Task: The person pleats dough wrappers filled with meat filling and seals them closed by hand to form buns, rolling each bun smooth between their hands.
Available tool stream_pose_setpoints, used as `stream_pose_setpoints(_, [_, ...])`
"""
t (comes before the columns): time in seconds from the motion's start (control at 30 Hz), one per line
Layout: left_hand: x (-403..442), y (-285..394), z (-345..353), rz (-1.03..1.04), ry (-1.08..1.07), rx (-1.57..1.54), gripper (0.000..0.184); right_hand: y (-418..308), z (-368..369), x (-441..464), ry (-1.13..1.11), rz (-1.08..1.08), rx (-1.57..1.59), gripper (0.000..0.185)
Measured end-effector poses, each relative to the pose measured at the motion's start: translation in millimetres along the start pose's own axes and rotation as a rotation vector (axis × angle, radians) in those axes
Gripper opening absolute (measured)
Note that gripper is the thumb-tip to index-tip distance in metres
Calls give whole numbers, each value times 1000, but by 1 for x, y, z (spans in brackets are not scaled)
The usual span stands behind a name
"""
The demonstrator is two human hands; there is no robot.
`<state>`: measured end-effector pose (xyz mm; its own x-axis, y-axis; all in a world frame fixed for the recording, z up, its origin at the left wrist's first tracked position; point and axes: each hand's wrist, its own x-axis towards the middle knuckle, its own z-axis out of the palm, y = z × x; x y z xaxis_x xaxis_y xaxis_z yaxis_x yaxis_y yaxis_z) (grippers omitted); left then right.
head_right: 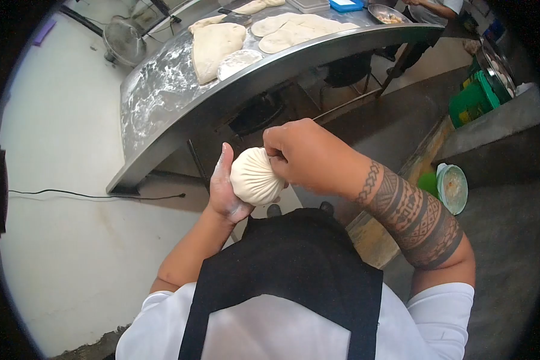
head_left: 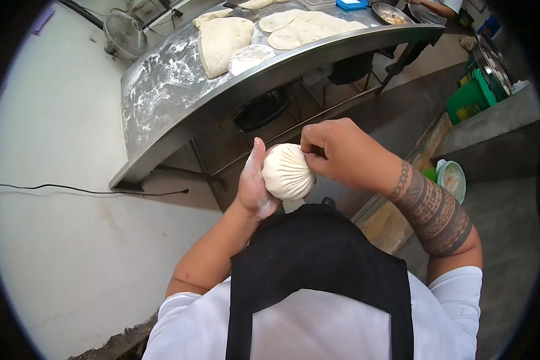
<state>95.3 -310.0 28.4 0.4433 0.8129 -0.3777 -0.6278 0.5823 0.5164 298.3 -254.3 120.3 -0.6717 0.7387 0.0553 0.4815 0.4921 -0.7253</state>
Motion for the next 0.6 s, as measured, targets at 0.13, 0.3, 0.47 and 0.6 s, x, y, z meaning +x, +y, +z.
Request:
stream_pose_setpoints(0.13, [-9,18,12,-74,-117,-47,85,-15,-1,-4,99,-187,-98,11])
stream_pose_setpoints(0.3, [-14,26,3,-110,-263,-47,91,-31,-10,-4,67,-245,-111,12])
stream_pose_setpoints(0.47, [-19,9,19,397,-36,64,77,-32,-10,7,52,104,142,16])
stream_pose_setpoints(0.6, [-20,14,9,283,-114,-69,81,-45,-11,11,-42,199,299,18])
